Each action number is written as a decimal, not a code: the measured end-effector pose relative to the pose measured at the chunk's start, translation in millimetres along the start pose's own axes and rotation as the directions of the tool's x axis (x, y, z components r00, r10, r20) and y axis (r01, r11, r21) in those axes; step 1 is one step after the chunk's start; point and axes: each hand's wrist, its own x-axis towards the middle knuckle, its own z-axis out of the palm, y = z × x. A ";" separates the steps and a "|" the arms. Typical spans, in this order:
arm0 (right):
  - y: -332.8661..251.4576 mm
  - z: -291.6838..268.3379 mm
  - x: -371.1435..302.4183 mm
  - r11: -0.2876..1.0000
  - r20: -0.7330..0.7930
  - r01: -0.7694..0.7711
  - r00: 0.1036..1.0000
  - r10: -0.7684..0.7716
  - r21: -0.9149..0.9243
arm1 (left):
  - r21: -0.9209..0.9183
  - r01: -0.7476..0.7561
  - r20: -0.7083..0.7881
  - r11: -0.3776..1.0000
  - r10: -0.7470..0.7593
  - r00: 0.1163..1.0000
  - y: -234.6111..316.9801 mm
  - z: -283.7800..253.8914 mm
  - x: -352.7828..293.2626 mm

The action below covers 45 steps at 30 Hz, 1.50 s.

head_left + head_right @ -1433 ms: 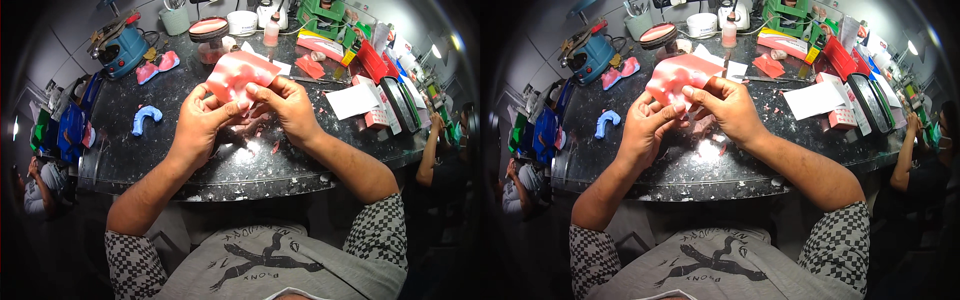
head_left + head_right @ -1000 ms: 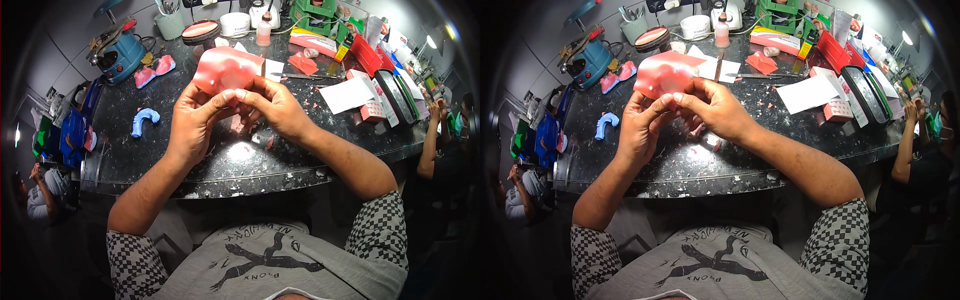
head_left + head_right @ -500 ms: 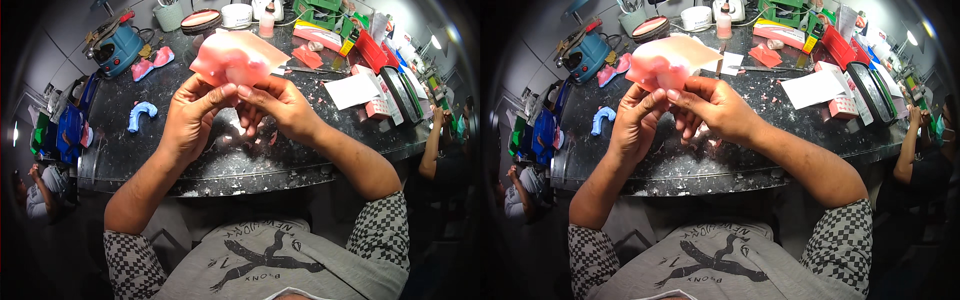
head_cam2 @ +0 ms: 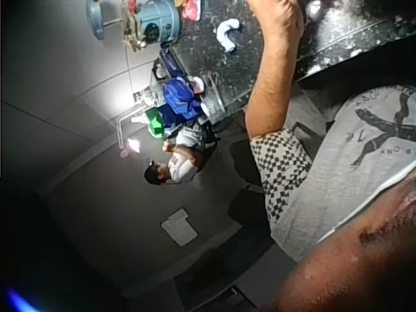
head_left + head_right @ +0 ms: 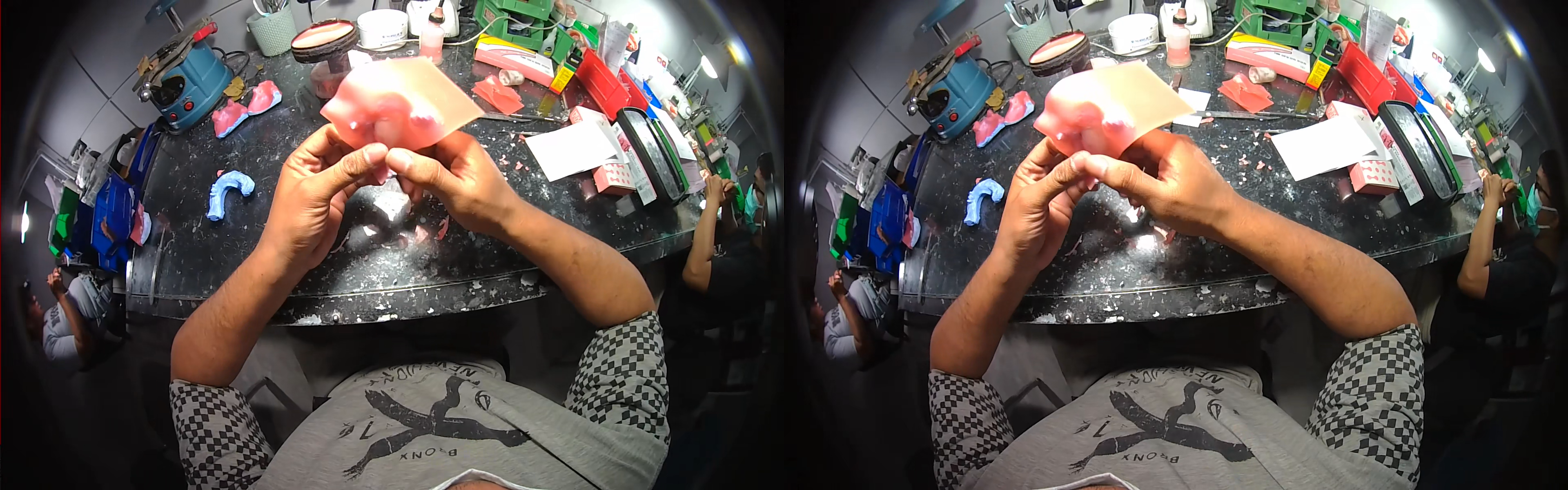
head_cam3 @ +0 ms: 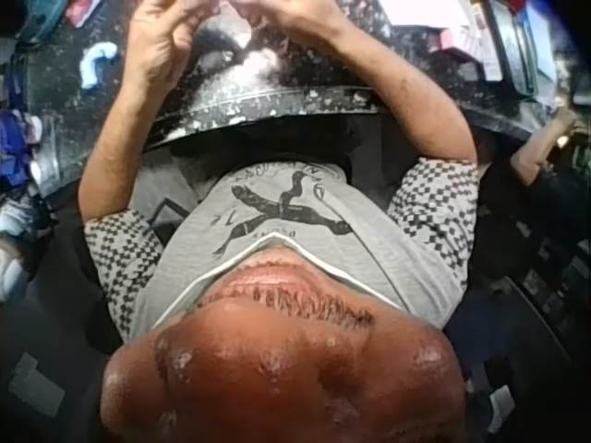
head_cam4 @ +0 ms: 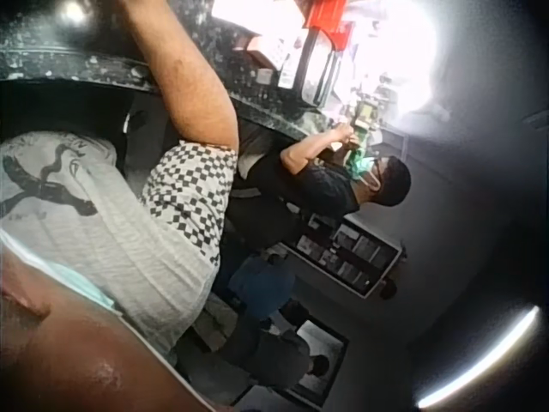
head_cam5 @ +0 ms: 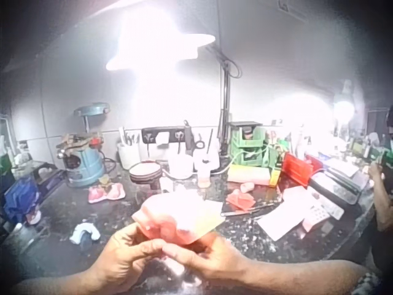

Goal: The person presses a pink wax sheet onto a blue dental model base, shaping the material by hand over the mold.

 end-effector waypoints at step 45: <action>5.0 -5.3 2.4 0.925 -0.204 0.331 0.908 -0.366 -0.186 | -0.090 0.332 0.191 0.939 -0.311 0.931 10.8 9.3 -7.1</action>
